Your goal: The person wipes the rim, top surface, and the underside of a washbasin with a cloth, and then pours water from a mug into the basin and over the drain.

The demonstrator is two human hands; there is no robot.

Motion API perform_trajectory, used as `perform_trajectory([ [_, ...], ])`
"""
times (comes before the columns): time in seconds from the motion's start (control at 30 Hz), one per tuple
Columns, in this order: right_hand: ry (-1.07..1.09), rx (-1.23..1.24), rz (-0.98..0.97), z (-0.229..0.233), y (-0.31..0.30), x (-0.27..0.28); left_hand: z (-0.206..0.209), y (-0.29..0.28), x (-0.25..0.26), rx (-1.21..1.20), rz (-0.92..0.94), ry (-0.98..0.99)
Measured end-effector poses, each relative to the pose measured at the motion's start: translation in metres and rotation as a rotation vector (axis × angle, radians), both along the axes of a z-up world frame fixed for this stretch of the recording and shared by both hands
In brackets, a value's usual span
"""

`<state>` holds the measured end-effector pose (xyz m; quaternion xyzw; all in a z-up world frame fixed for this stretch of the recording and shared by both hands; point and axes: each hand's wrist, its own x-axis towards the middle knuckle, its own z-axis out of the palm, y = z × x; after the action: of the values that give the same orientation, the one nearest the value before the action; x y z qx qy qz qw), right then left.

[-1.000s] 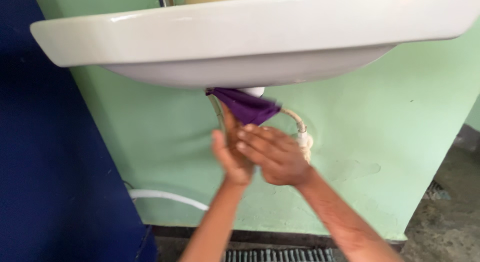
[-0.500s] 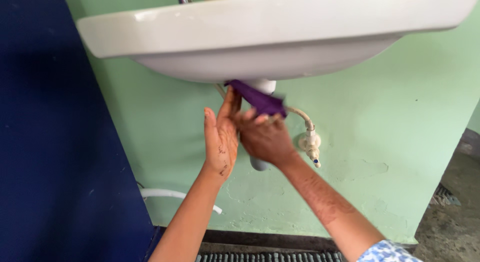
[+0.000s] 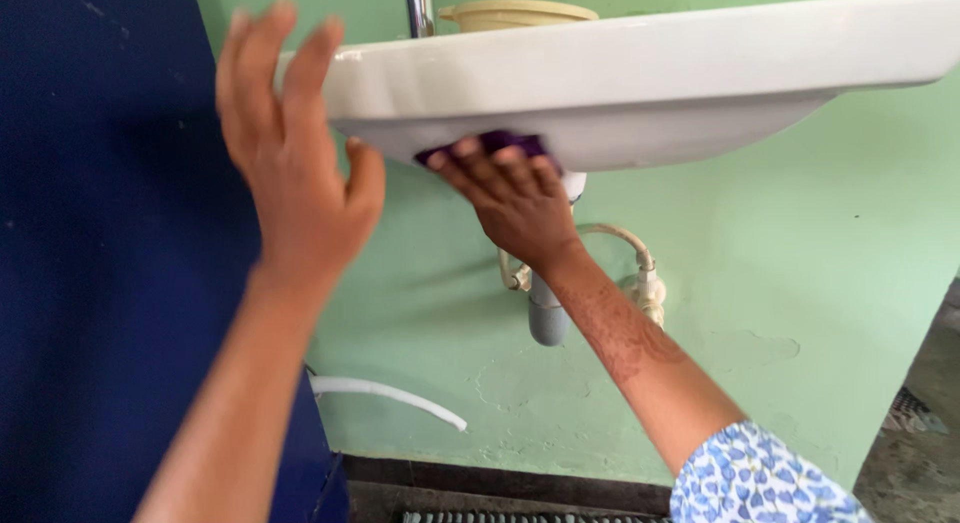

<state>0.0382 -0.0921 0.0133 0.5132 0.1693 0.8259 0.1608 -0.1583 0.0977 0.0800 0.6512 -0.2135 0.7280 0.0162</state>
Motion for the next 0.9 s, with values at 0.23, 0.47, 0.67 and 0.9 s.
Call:
perform_trajectory([
  [0.23, 0.092, -0.061, -0.257, -0.021, -0.078, 0.044, 0.029, -0.016, 0.023, 0.046, 0.174, 0.214],
  [0.47, 0.305, 0.542, 0.753, -0.034, -0.072, 0.042, 0.027, -0.013, 0.030, 0.048, -0.026, 0.171],
  [0.67, 0.357, 0.534, 0.742, -0.006, 0.004, -0.012, 0.043, 0.002, 0.014, 0.053, -0.256, 0.340],
  [0.9, 0.247, 0.217, 0.240, -0.009, 0.042, 0.012, 0.042, -0.006, 0.015, 0.041, -0.267, 0.329],
])
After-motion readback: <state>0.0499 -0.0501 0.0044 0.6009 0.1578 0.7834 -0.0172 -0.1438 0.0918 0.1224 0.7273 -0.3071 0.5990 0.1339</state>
